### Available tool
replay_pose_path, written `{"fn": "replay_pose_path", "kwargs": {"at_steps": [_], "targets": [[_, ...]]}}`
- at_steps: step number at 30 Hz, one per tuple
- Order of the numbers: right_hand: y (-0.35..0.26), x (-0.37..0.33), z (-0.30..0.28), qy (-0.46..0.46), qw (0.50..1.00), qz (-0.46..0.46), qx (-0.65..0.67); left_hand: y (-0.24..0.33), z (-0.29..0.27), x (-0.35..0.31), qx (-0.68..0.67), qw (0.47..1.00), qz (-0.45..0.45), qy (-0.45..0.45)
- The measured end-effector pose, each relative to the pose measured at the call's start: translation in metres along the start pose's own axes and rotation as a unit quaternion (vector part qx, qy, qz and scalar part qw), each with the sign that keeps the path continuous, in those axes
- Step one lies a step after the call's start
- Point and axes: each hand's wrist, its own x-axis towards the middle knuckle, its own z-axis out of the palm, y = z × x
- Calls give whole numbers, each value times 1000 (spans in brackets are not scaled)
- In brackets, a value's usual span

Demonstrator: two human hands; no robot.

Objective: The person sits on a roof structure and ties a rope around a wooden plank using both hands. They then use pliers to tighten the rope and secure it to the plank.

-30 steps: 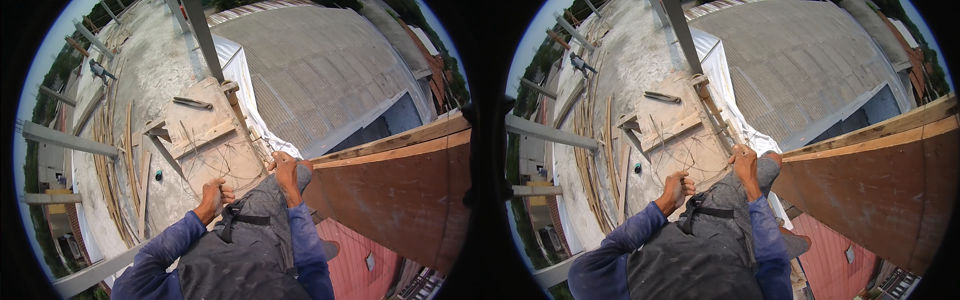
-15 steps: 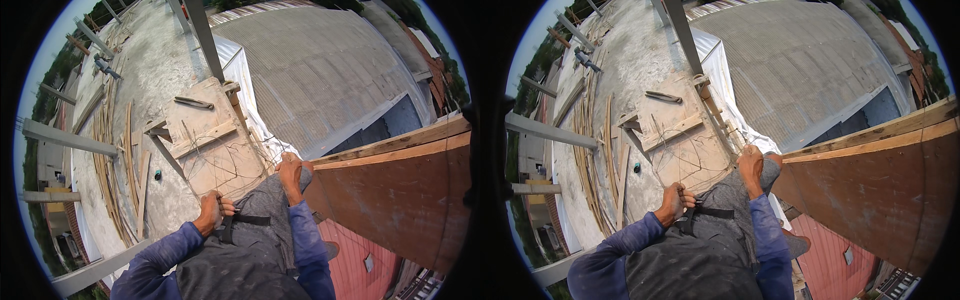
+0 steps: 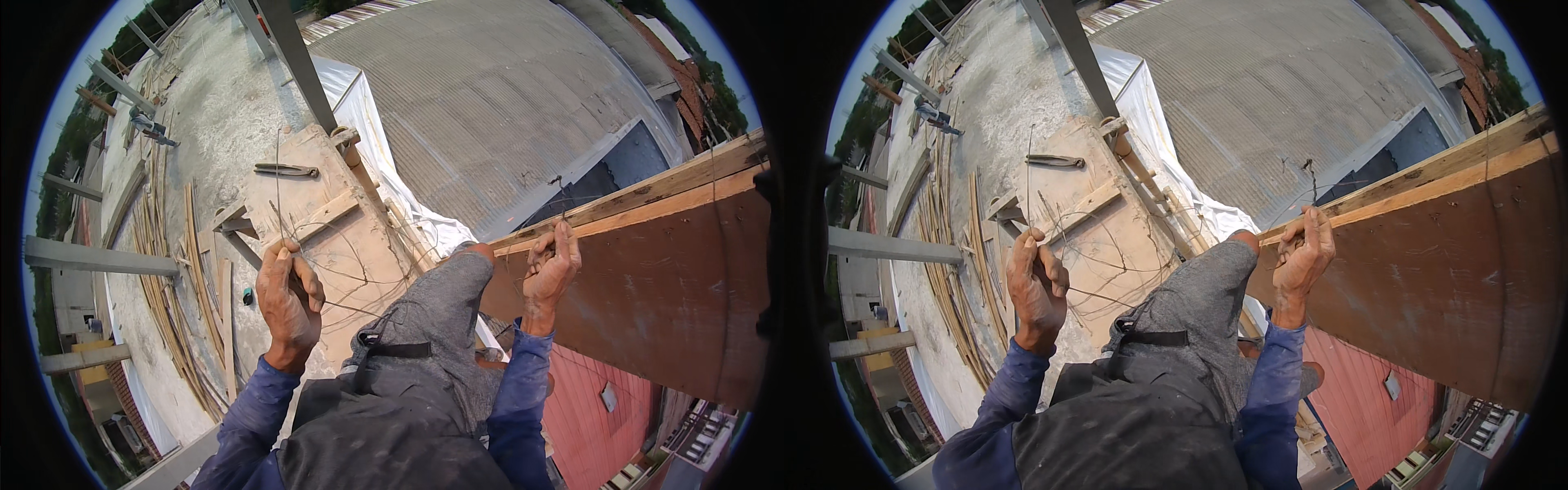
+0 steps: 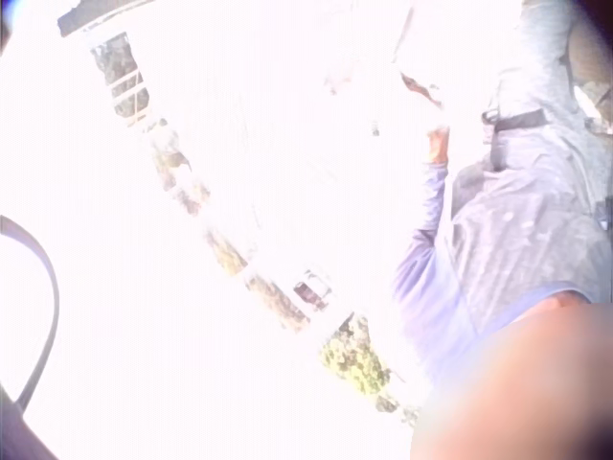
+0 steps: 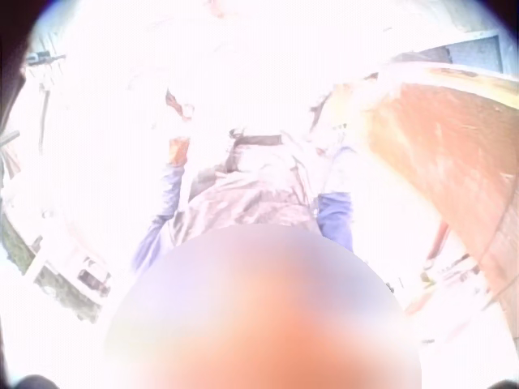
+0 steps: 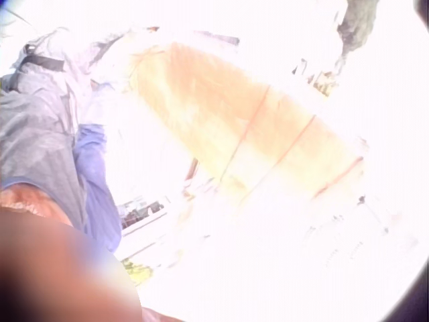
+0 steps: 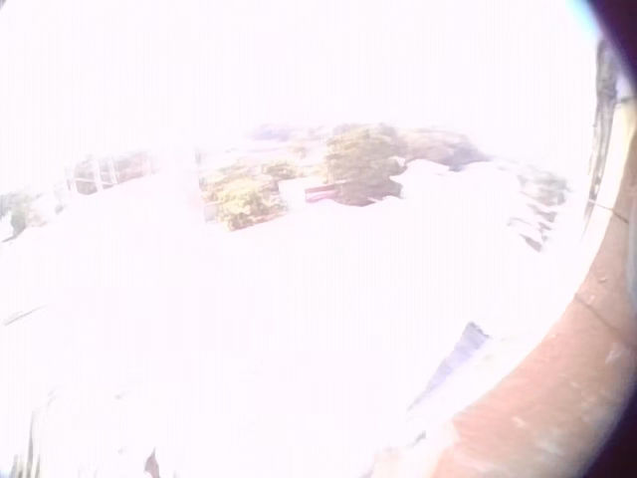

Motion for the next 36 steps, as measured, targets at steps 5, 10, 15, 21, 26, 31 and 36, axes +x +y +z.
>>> {"fn": "replay_pose_path", "kwargs": {"at_steps": [5,10,15,21,26,31,36], "targets": [[-32,-10,21,-109,994,15,26,35,75,54,-87,978,83,-170],[-21,-14,66,-169,985,-5,23,68,164,113,-117,946,143,-266],[-25,13,87,-185,980,-68,-35,85,217,137,-105,912,151,-367],[-70,26,48,-67,994,-89,-15,89,231,167,-19,887,171,-428],[-88,18,16,-82,965,-169,-180,29,220,152,-4,918,-52,-394],[-53,-10,10,-109,851,-318,-404,-49,229,107,60,932,-133,-331],[-28,-36,-2,-137,819,-300,-470,-89,236,98,70,905,-148,-392]]}}
